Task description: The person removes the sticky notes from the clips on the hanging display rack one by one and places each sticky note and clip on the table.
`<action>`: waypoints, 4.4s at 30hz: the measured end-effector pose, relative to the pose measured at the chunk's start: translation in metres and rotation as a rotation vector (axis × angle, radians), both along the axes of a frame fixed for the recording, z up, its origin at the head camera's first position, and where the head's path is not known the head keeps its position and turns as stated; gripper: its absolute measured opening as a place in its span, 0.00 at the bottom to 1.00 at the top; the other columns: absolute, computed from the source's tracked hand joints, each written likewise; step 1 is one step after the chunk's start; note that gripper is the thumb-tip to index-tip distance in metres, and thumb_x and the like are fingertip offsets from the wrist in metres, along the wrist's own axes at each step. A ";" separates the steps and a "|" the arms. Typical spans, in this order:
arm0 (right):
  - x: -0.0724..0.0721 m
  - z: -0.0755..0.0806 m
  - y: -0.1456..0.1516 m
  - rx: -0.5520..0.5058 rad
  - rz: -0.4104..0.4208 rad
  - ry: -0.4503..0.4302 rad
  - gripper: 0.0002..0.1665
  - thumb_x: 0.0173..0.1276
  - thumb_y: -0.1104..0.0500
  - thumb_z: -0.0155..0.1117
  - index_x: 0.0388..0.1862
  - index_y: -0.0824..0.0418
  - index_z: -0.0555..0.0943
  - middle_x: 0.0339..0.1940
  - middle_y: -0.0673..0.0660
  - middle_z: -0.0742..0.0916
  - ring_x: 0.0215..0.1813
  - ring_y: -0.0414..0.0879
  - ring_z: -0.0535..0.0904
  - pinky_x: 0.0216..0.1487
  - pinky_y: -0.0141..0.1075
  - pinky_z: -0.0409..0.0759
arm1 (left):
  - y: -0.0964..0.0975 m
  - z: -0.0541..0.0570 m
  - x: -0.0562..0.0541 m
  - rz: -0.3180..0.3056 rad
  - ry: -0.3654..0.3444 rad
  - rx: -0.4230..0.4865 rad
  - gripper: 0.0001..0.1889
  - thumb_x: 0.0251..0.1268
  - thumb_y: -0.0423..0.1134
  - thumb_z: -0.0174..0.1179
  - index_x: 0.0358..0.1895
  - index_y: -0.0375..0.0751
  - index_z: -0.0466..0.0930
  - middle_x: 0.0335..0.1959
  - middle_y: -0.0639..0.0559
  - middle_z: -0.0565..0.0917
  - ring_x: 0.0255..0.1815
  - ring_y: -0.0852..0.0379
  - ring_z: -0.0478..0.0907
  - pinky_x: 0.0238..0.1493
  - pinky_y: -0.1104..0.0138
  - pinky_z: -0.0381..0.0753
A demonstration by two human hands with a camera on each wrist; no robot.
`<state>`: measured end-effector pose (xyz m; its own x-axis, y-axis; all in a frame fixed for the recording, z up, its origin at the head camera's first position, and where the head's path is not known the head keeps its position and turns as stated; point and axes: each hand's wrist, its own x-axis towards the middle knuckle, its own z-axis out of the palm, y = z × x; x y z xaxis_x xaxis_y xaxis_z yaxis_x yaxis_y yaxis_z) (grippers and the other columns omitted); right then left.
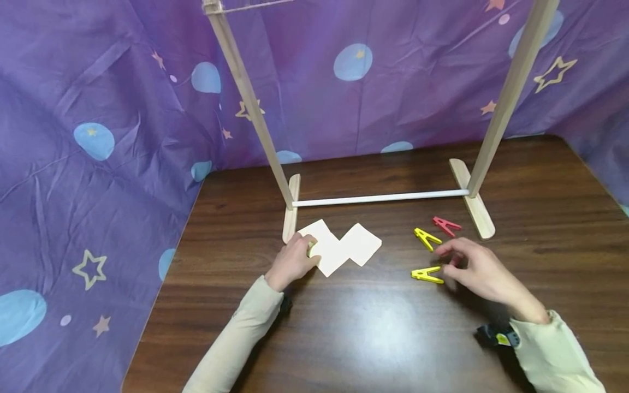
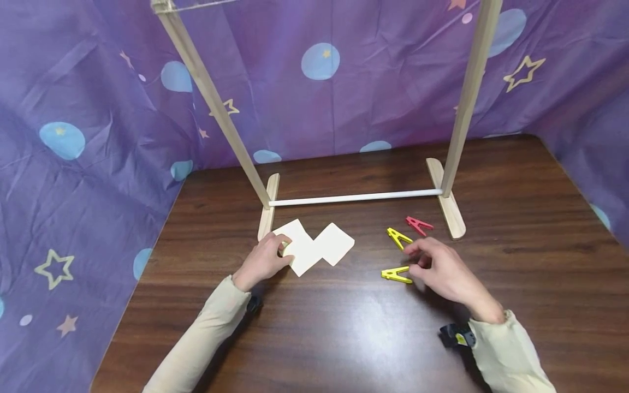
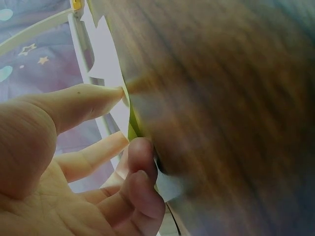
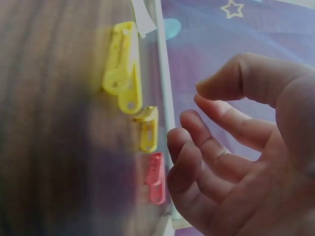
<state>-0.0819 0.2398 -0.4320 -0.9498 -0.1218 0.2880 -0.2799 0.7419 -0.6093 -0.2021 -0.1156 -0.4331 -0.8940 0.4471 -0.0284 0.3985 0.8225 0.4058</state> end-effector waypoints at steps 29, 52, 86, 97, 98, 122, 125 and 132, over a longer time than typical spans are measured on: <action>-0.012 0.101 0.010 -0.034 -0.163 0.394 0.26 0.44 0.78 0.54 0.38 0.57 0.84 0.29 0.39 0.78 0.27 0.28 0.69 0.28 0.21 0.66 | -0.002 0.007 0.008 0.008 0.126 0.081 0.18 0.56 0.40 0.64 0.49 0.34 0.80 0.33 0.46 0.77 0.31 0.54 0.73 0.29 0.61 0.76; -0.031 0.263 0.003 -0.331 -0.183 0.615 0.25 0.51 0.77 0.43 0.38 0.64 0.84 0.27 0.40 0.83 0.23 0.32 0.72 0.18 0.21 0.63 | 0.051 0.119 -0.024 0.021 0.365 0.339 0.13 0.63 0.42 0.61 0.48 0.43 0.81 0.38 0.48 0.81 0.39 0.52 0.77 0.39 0.60 0.77; -0.094 0.338 0.016 0.118 -0.276 0.559 0.36 0.52 0.71 0.51 0.64 0.57 0.73 0.47 0.33 0.75 0.25 0.23 0.68 0.27 0.16 0.66 | 0.171 0.226 -0.031 -0.108 0.349 0.664 0.15 0.63 0.41 0.59 0.53 0.46 0.79 0.44 0.52 0.84 0.34 0.60 0.79 0.39 0.74 0.74; -0.098 0.343 0.014 0.184 -0.245 0.482 0.29 0.56 0.70 0.57 0.59 0.62 0.75 0.50 0.52 0.81 0.28 0.22 0.70 0.27 0.15 0.68 | 0.202 0.240 -0.049 -0.043 0.181 0.900 0.18 0.63 0.39 0.60 0.57 0.49 0.77 0.50 0.54 0.85 0.35 0.62 0.83 0.35 0.78 0.76; -0.097 0.343 0.014 0.189 -0.244 0.475 0.27 0.56 0.70 0.58 0.58 0.63 0.76 0.47 0.48 0.81 0.27 0.21 0.70 0.27 0.14 0.68 | 0.204 0.241 -0.050 -0.038 0.160 0.923 0.19 0.63 0.39 0.60 0.58 0.49 0.77 0.50 0.54 0.85 0.34 0.62 0.83 0.35 0.78 0.77; -0.089 0.350 0.007 -0.059 -0.133 0.389 0.23 0.56 0.66 0.71 0.53 0.60 0.81 0.45 0.39 0.79 0.30 0.24 0.80 0.28 0.18 0.73 | 0.231 0.280 -0.072 -0.168 0.121 0.981 0.19 0.65 0.40 0.61 0.60 0.53 0.77 0.56 0.54 0.77 0.39 0.60 0.83 0.42 0.78 0.77; -0.089 0.351 0.007 -0.171 -0.102 0.357 0.22 0.54 0.67 0.72 0.50 0.57 0.82 0.45 0.40 0.79 0.30 0.27 0.81 0.28 0.19 0.74 | 0.232 0.281 -0.072 -0.152 0.176 0.942 0.14 0.66 0.41 0.60 0.53 0.48 0.82 0.54 0.52 0.81 0.43 0.62 0.82 0.45 0.80 0.73; -0.092 0.350 0.008 -0.128 -0.120 0.373 0.23 0.53 0.66 0.74 0.49 0.56 0.83 0.38 0.33 0.81 0.28 0.24 0.80 0.27 0.18 0.72 | 0.232 0.281 -0.071 -0.073 0.214 0.891 0.10 0.68 0.44 0.59 0.47 0.49 0.85 0.50 0.56 0.82 0.53 0.65 0.73 0.47 0.83 0.65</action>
<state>-0.1738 0.2477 -0.0816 -0.7825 0.0426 0.6212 -0.4154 0.7075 -0.5718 -0.2734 0.1164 -0.1523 -0.8094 0.2796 0.5164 0.5765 0.2105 0.7895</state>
